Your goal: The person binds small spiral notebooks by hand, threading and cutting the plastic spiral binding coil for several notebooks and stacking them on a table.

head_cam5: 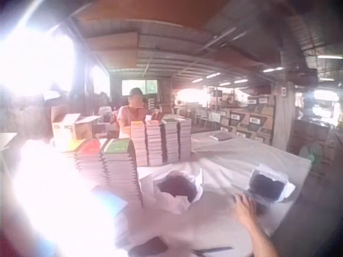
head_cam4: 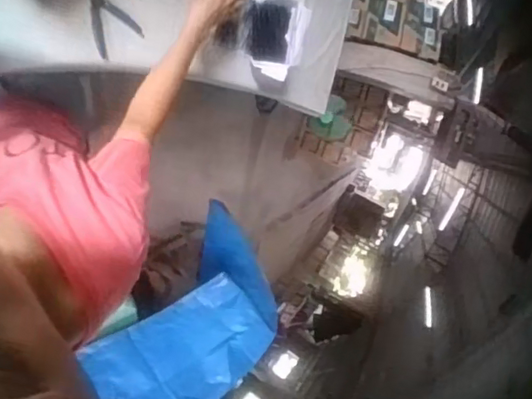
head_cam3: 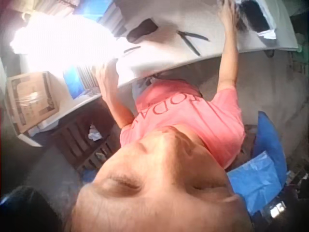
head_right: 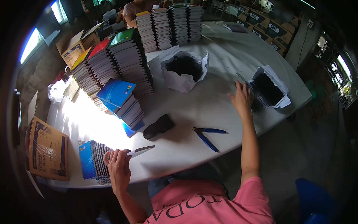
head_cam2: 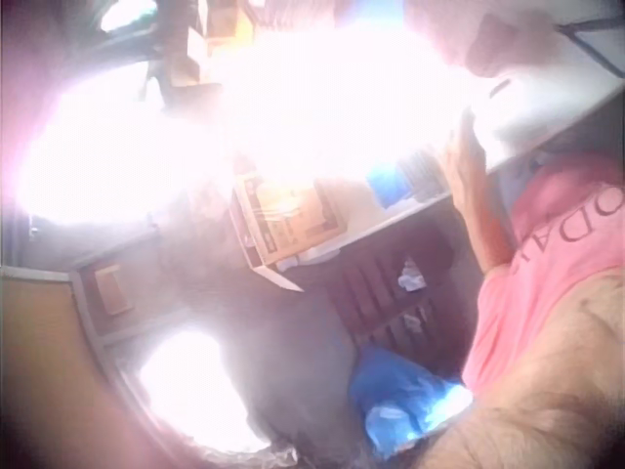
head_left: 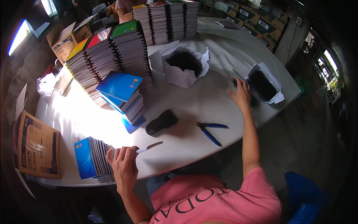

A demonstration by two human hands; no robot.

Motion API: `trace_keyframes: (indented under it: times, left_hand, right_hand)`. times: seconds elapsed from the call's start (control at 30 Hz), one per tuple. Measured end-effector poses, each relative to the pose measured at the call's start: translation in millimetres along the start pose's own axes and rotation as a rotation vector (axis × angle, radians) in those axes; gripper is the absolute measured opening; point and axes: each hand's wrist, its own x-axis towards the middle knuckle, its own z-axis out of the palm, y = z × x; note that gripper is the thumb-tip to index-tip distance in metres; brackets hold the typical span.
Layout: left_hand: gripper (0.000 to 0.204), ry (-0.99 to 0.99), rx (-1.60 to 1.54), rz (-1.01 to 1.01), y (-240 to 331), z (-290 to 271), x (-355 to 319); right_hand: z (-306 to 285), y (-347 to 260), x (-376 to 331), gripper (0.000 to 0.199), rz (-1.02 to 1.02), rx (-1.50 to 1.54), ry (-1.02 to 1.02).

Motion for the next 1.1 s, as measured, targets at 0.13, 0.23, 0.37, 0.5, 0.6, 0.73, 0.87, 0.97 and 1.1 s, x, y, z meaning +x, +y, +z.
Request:
trace_keyframes:
  times: [0.13, 0.23, 0.37, 0.5, 0.6, 0.73, 0.87, 0.97, 1.1]
  left_hand:
    - [0.027, -0.157, 0.149, -0.036, 3, 26, -6]
    - [0.054, -0.007, 0.206, -0.073, 5, 43, -16]
    - [0.063, 0.112, 0.279, -0.160, 15, 54, -25]
    - [0.071, 0.327, 0.148, -0.237, 12, 85, -22]
    - [0.064, 0.482, 0.085, -0.297, 19, 96, -15]
    - [0.052, 0.480, 0.203, -0.312, 19, 95, -14]
    - [0.052, 0.455, 0.155, -0.302, 16, 87, -12]
    - [0.053, 0.449, 0.146, -0.296, 14, 85, -12]
    - [0.053, 0.402, 0.140, -0.309, 15, 82, -12]
  right_hand:
    - [32, 78, 21, 0.047, 0.176, -0.286, -0.197]
    - [23, 71, 41, 0.031, 0.084, -0.243, -0.226]
    - [-19, 38, 63, 0.025, -0.027, -0.340, -0.208]
    - [-37, 26, 63, 0.039, -0.154, -0.264, -0.123]
    - [-43, -7, 47, 0.045, -0.239, 0.168, -0.206]
    - [-70, -117, -38, 0.033, -0.474, 0.723, -0.675]
    - [-45, -176, -111, 0.020, -0.596, 0.873, -0.613]
    - [-26, -191, -127, 0.020, -0.613, 1.023, -0.450]
    - [-26, -201, -125, 0.019, -0.636, 1.069, -0.506]
